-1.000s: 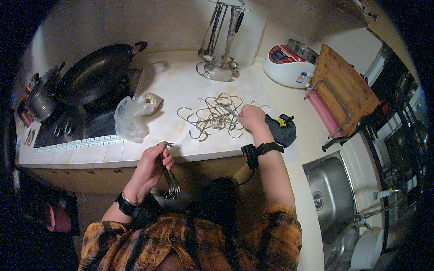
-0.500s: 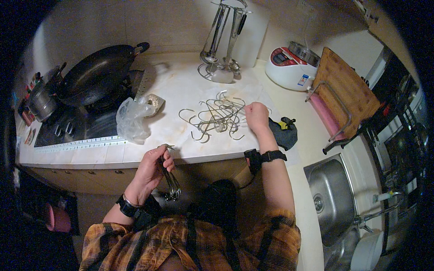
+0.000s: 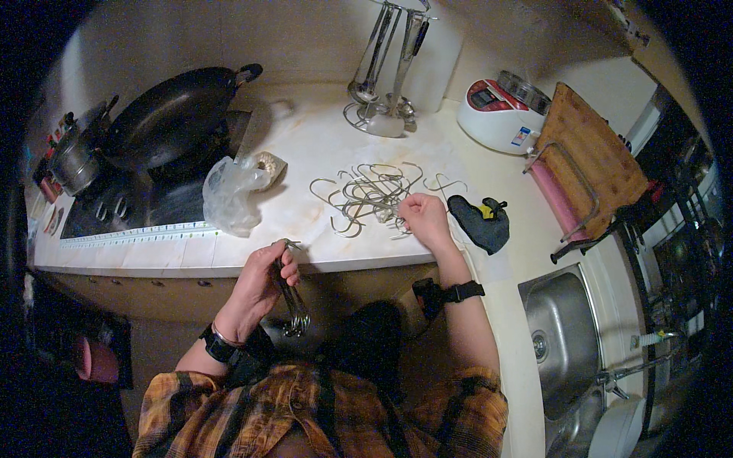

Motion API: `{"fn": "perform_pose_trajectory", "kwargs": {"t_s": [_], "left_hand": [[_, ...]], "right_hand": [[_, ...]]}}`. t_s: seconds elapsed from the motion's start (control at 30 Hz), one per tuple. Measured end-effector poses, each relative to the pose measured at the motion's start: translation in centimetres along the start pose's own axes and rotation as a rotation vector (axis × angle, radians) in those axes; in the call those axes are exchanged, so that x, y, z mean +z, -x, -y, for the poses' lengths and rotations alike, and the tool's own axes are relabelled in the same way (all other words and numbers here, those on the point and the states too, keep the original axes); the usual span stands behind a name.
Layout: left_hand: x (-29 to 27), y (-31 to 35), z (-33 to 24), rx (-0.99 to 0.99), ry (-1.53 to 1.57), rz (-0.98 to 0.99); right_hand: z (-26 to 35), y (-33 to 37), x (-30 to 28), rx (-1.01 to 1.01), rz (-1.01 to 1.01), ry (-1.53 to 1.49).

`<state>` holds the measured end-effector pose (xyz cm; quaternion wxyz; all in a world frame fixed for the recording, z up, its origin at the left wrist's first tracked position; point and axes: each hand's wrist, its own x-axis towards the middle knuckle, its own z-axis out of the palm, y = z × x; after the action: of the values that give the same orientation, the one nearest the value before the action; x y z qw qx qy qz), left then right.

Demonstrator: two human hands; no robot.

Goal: The person assembles small metal hooks by threading wire through the prongs of a whisk-like tool. They repeatedly pick up individual hooks from the countertop, thread them onto the tool, and set the tool down to continue the process.

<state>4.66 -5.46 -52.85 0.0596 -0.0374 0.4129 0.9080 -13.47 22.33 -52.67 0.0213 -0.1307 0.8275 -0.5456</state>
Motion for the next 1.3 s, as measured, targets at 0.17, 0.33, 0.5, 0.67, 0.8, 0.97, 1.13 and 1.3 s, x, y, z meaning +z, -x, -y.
{"fn": "perform_pose_trajectory", "kwargs": {"t_s": [0.17,0.33,0.5,0.67,0.8,0.97,1.13,1.3], "left_hand": [[0.0,-0.1,0.1,-0.004,0.015,-0.002],[0.1,0.0,0.1,-0.001,-0.013,-0.004],[0.2,0.0,0.0,-0.004,0.011,0.010],[0.1,-0.2,-0.2,0.014,0.061,0.005],[-0.2,-0.2,-0.3,0.010,0.102,0.021],[-0.4,-0.3,-0.5,0.008,0.147,0.018],[-0.4,-0.4,-0.6,0.022,0.157,0.015],[-0.5,-0.2,-0.6,0.054,0.135,0.028]], "right_hand": [[0.1,0.4,0.6,-0.247,-0.301,0.430],[1.6,1.4,0.9,-0.380,-0.432,0.668],[3.0,2.3,1.0,-0.811,-0.465,0.784],[4.9,4.3,1.9,-0.998,-0.491,0.679],[6.2,7.3,3.0,-1.060,-0.476,0.720],[7.0,10.0,3.9,-1.015,-0.430,0.750],[7.2,11.3,4.6,-0.989,-0.412,0.746],[7.4,11.9,4.3,-1.071,-0.313,0.780]]}}
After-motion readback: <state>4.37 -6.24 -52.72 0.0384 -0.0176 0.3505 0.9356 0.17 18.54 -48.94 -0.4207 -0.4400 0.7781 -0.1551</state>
